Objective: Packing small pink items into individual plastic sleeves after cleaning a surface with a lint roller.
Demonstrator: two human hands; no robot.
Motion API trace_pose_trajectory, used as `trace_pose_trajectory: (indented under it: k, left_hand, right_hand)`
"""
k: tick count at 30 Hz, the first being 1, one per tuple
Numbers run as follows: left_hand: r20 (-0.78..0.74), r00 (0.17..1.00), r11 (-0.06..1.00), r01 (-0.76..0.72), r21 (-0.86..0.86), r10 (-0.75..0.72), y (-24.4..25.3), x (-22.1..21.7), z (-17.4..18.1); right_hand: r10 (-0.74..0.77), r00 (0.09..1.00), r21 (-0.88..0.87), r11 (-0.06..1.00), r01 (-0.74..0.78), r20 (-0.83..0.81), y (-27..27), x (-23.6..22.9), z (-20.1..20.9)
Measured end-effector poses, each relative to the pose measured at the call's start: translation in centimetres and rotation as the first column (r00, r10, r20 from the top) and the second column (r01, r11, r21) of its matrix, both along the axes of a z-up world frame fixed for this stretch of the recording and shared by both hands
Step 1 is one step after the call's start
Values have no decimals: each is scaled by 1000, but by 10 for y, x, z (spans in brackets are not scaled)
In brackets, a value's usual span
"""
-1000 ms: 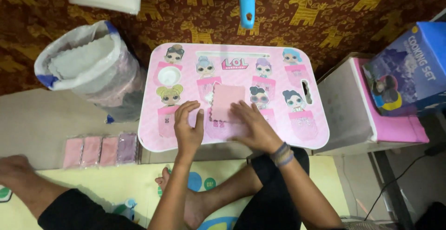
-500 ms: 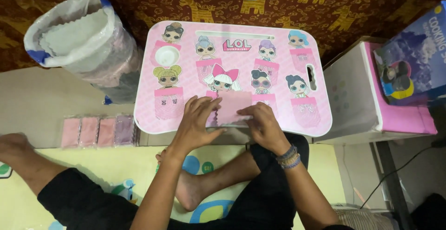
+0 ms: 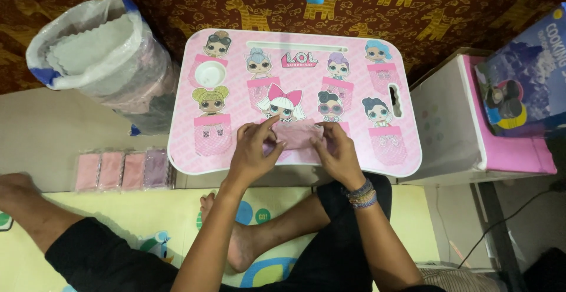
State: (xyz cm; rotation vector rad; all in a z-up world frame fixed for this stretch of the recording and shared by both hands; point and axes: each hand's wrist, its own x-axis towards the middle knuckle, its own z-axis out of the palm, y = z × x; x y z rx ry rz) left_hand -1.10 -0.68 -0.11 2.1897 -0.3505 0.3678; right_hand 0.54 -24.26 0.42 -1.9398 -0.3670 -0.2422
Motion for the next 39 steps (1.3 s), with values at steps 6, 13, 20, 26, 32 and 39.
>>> trace_pose_trajectory:
  k: [6,13,20,26,32,39]
  left_hand:
    - [79,996,1000,-31,-3,31,-2,-2,-6]
    - [119,990,997,-75,-9,75,-5,-5,0]
    - [120,989,996,-83,-35,87,-7,-2,-8]
    - [153,982,994,-104,-20,106,-7,-1,-9]
    - [213,965,987,-158,-2,155,-5,2,-22]
    - [211,945,962,-215,-170,248,1,-3,-1]
  right_hand:
    - [-68,992,-117,990,80,103,-4,2,5]
    - [-109,988,-134,983,123,112,4,4,3]
    - [-130,980,-162,975,154,151,7,3,5]
    - [-121,970,-219,961,167,209,8,4,-1]
    - [-66,961,-338,928,157,268,8,3,2]
    - [120,933,-579,809,107,340,9,46,-6]
